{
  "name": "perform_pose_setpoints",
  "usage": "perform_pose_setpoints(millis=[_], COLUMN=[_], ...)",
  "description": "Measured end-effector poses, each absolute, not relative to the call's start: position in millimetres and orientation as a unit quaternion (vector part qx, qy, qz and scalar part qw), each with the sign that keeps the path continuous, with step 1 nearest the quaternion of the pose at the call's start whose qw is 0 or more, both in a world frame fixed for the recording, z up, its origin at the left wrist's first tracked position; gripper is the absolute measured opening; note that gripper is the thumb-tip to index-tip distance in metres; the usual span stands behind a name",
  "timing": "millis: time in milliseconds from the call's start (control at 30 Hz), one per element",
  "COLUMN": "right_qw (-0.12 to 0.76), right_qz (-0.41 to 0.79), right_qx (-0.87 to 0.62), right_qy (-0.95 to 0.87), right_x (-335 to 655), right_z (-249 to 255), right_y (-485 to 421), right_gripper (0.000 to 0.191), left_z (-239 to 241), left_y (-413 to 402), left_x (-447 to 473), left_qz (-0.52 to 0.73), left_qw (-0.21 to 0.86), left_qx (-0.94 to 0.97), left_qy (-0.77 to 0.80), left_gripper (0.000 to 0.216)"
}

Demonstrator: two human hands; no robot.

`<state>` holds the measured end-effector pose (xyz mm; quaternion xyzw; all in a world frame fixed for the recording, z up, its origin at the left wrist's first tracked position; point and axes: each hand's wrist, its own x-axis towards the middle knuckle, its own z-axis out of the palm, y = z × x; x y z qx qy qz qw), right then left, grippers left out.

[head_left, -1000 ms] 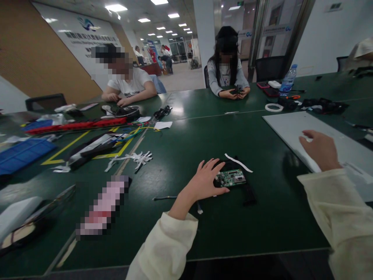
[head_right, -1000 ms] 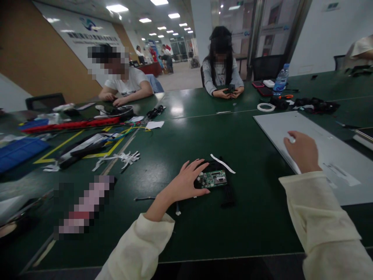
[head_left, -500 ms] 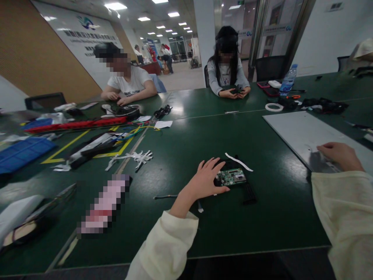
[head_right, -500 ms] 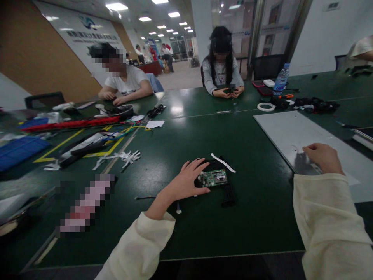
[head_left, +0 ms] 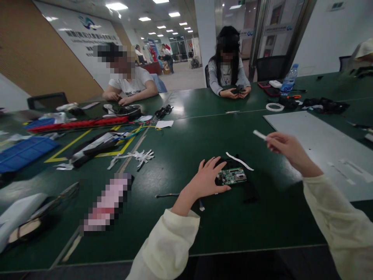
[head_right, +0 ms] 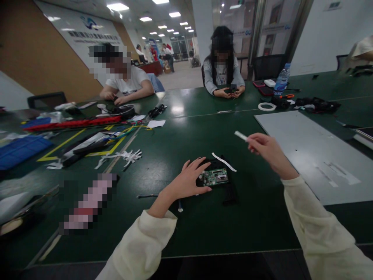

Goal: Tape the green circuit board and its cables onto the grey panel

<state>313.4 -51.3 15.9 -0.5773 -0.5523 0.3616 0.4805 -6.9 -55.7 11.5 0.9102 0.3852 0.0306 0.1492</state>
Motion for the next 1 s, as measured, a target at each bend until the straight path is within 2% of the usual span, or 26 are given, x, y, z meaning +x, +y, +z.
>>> perform_pose_setpoints(millis=[200, 300, 400, 467, 567, 667, 733, 867, 1000], right_qw=[0.362, 0.357, 0.352, 0.335, 0.293, 0.242, 0.215, 0.187, 0.185], right_qz=[0.564, 0.598, 0.591, 0.571, 0.536, 0.472, 0.369, 0.160, 0.129], right_qx=[-0.369, -0.342, -0.368, -0.391, -0.426, -0.472, -0.508, -0.535, -0.526], right_qy=[-0.645, -0.630, -0.625, -0.640, -0.667, -0.704, -0.748, -0.808, -0.820], right_x=[170.0, 131.5, 115.7, 113.8, 116.5, 119.0, 118.9, 117.7, 123.5], right_z=[36.3, 30.1, 20.8, 16.3, 14.7, 17.7, 18.6, 11.8, 10.0], right_y=[-75.5, -85.6, -91.4, -93.0, -93.7, -96.2, -100.5, -112.6, -122.1], right_gripper=[0.030, 0.038, 0.025, 0.016, 0.015, 0.023, 0.028, 0.040, 0.043], left_z=[2.0, -11.3, -19.3, -17.2, -7.2, 0.5, 1.6, -1.1, -0.8], left_y=[-55.4, -50.9, -47.5, -47.9, -51.2, -54.0, -54.8, -55.4, -56.1], left_x=[-7.9, -11.7, -16.7, -19.2, -19.9, -17.9, -16.8, -17.3, -16.5], left_qz=[0.046, 0.022, 0.004, -0.005, -0.016, -0.018, -0.016, 0.013, 0.014], left_qw=[0.127, 0.123, 0.096, 0.088, 0.097, 0.106, 0.111, 0.111, 0.109], left_qx=[0.918, 0.924, 0.930, 0.931, 0.935, 0.934, 0.932, 0.929, 0.927], left_qy=[0.373, 0.362, 0.356, 0.354, 0.340, 0.340, 0.346, 0.353, 0.359], left_gripper=[0.079, 0.076, 0.079, 0.083, 0.086, 0.089, 0.088, 0.069, 0.070])
